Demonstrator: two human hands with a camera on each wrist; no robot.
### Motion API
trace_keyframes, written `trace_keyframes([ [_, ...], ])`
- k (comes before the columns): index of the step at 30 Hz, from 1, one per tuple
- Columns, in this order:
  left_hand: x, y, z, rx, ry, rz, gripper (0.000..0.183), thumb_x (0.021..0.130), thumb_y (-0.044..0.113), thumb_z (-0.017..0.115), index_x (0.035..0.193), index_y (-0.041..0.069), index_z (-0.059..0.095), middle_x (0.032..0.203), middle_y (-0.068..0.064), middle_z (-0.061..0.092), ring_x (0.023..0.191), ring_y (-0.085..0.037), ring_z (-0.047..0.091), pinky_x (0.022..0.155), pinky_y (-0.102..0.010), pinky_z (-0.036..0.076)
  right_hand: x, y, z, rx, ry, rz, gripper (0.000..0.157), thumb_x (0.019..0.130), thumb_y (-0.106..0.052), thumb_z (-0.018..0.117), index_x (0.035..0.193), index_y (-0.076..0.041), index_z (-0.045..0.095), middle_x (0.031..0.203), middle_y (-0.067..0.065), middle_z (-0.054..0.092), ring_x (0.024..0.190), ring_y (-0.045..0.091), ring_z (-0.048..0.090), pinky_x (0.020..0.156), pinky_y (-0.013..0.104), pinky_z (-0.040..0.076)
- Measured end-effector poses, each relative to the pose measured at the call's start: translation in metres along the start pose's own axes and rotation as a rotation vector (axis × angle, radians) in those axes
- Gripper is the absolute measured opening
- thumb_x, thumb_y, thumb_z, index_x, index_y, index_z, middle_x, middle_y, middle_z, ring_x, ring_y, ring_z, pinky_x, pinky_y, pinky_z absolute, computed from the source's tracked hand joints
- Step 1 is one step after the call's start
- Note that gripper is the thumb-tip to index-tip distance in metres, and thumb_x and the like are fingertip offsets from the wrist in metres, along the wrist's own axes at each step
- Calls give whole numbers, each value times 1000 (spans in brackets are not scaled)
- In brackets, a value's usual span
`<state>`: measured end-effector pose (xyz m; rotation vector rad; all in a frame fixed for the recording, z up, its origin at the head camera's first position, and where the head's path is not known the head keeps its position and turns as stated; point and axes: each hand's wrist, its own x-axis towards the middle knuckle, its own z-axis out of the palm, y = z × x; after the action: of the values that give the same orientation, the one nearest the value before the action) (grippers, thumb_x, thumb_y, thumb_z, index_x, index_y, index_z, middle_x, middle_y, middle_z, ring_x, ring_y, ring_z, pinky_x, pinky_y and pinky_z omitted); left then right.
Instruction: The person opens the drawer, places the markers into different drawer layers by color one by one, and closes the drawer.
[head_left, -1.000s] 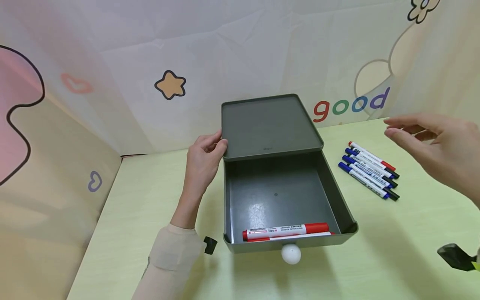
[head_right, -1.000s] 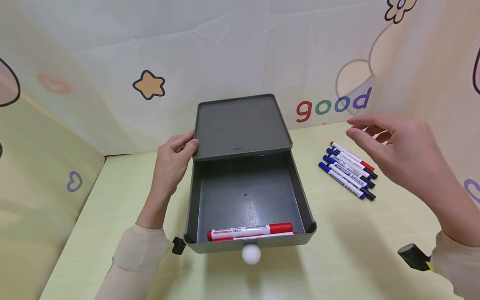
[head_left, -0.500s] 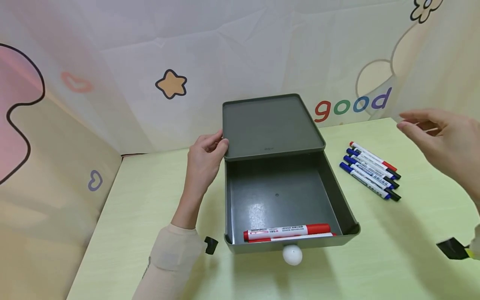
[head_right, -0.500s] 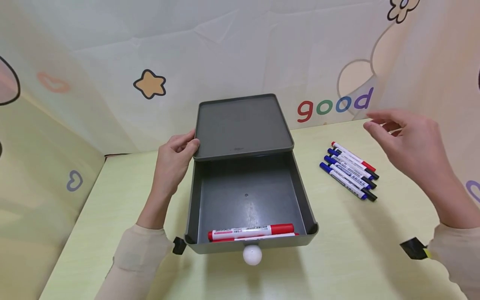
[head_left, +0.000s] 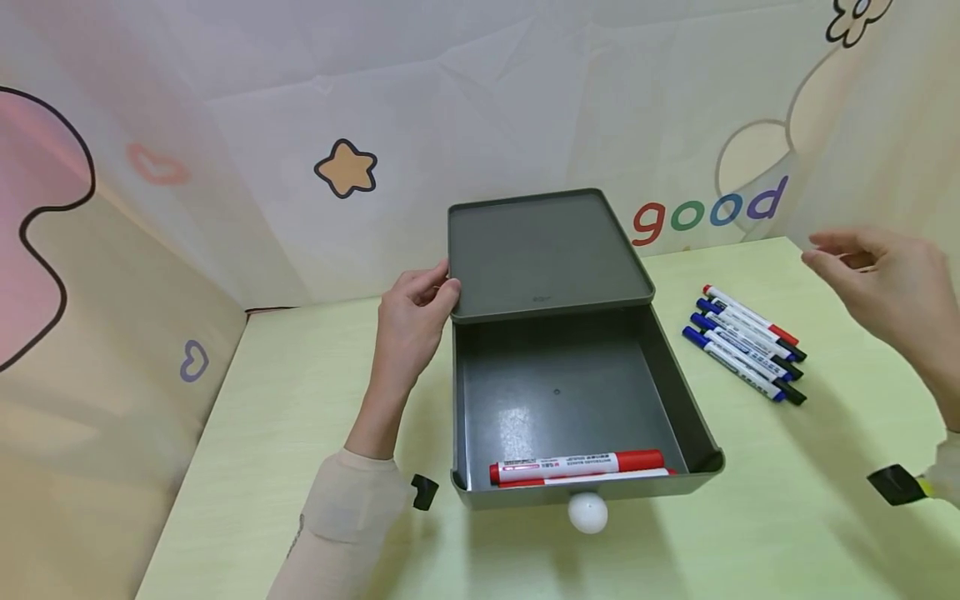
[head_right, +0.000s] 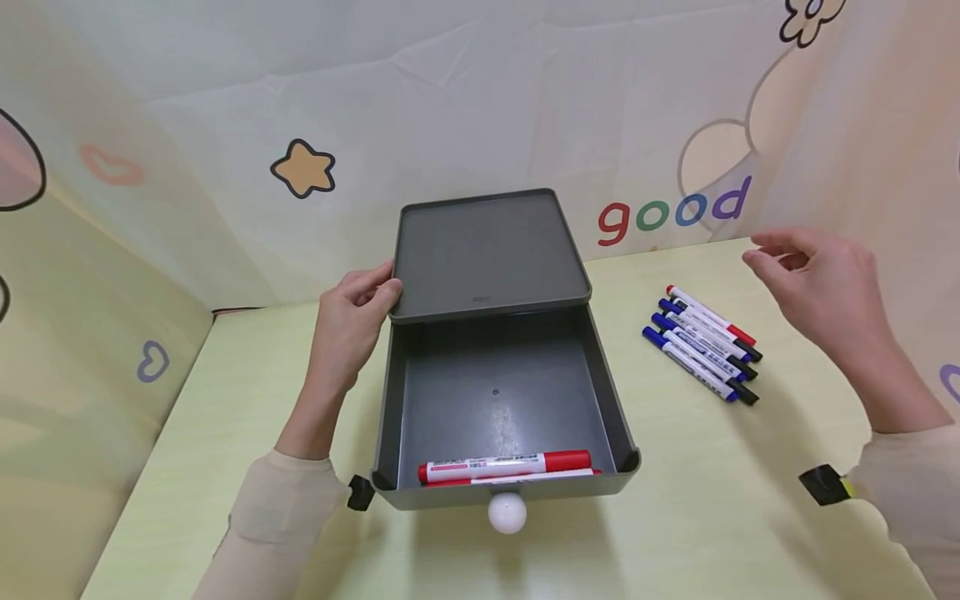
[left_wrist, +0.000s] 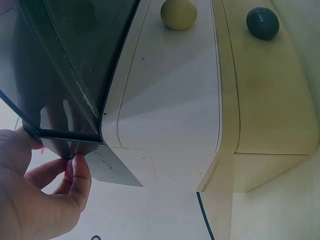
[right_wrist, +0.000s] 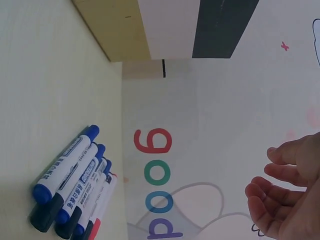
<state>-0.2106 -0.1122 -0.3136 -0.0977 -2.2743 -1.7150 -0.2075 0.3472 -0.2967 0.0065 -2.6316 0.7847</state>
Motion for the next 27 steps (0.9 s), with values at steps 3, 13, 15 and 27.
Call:
trace_keyframes([
  [3,0,0,0,1,1,4,39,98,21,67,136,10,69,113,-6,66,101,-20,64,83,-33,49,4,9,4,0,-9,-2,38,104,-25,63,123,7,69,113,34,67,69,-14,43,52,16,41],
  [13,0,0,0,1,6,11,39,98,20,68,136,9,69,113,-7,66,100,-21,64,81,-31,48,16,33,23,-24,-67,21,39,105,-24,59,122,11,67,111,36,66,85,31,56,52,24,42],
  [15,0,0,1,2,5,10,39,98,20,68,136,9,69,112,-7,66,99,-20,64,80,-31,48,18,37,27,-26,-73,21,39,104,-23,59,121,12,66,111,36,67,87,37,57,52,24,42],
  [27,0,-3,1,2,4,14,39,98,21,67,135,9,69,113,-7,66,101,-21,64,83,-34,49,27,65,45,-16,-189,75,44,108,-25,52,128,13,62,123,40,59,104,50,55,56,29,46],
])
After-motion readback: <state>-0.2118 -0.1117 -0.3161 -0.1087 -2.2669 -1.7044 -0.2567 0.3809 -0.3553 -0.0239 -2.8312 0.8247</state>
